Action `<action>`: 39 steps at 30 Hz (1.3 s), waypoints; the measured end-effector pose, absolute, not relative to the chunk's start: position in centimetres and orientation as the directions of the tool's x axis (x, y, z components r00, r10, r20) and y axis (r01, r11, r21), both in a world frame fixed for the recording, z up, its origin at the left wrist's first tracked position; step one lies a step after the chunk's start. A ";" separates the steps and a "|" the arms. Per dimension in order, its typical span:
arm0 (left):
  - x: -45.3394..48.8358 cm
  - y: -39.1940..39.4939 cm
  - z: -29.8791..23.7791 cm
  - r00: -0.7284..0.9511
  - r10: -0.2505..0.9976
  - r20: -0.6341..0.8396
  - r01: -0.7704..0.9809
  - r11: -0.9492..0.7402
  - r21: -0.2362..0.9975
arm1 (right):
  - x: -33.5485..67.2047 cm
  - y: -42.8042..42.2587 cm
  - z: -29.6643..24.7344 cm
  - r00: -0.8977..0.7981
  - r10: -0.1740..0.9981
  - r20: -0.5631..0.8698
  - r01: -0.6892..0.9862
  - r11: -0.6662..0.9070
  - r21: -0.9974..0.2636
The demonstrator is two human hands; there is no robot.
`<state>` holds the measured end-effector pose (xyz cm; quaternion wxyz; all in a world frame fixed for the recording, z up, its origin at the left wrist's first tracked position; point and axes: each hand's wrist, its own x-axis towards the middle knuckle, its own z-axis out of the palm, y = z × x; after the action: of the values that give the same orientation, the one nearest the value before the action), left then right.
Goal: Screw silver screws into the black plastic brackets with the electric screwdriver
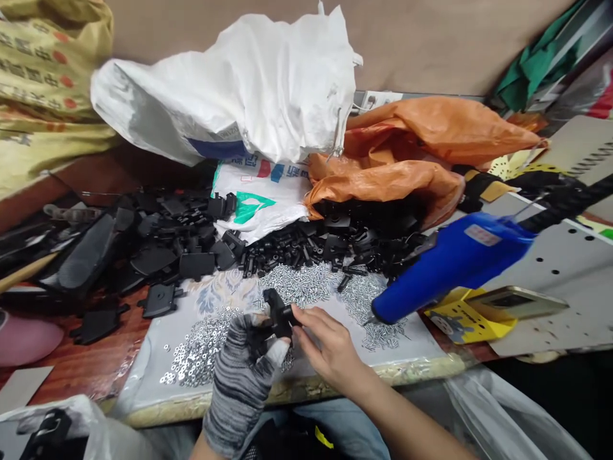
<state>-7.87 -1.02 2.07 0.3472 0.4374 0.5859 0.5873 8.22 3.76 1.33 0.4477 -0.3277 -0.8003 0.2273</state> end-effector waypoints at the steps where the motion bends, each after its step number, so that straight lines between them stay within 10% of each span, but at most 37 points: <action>1: -7.9 -1.0 2.0 -0.364 0.924 0.114 0.103 -0.081 0.991 | 8.4 3.5 1.4 -0.395 0.723 0.567 0.314 0.686 -0.656; 9: -7.9 -0.6 -0.5 -0.019 0.998 0.052 0.355 -0.042 0.934 | 12.3 1.2 2.5 -0.648 0.725 0.232 0.400 0.584 -0.706; 13: -6.7 -0.8 -0.7 -0.047 0.999 -0.024 0.316 0.038 0.948 | 16.2 4.4 1.2 -0.328 0.944 -0.035 0.878 0.291 -0.379; 16: -5.6 -0.8 -0.4 -0.043 0.998 -0.048 0.251 0.057 0.966 | 17.7 6.7 0.0 -0.180 0.981 -0.074 0.971 0.166 -0.170; 27: -2.9 -0.4 -0.9 0.105 0.979 -0.173 0.048 0.169 0.984 | 18.1 7.0 0.1 -0.255 0.958 -0.128 0.963 0.240 -0.126; 33: -2.7 -0.4 -1.6 0.126 0.984 -0.123 0.059 0.116 0.991 | 17.8 7.0 1.4 -0.280 0.956 -0.087 0.934 0.251 -0.253; 39: -2.2 0.1 -2.4 0.047 0.996 -0.079 0.193 0.069 0.979 | 14.4 3.6 3.1 -0.536 0.841 0.077 0.483 0.381 -0.788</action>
<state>-2.18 0.12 -2.45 0.4812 0.5402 0.5503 0.4169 14.36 3.57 3.09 0.2418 -0.4164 -0.7949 0.3693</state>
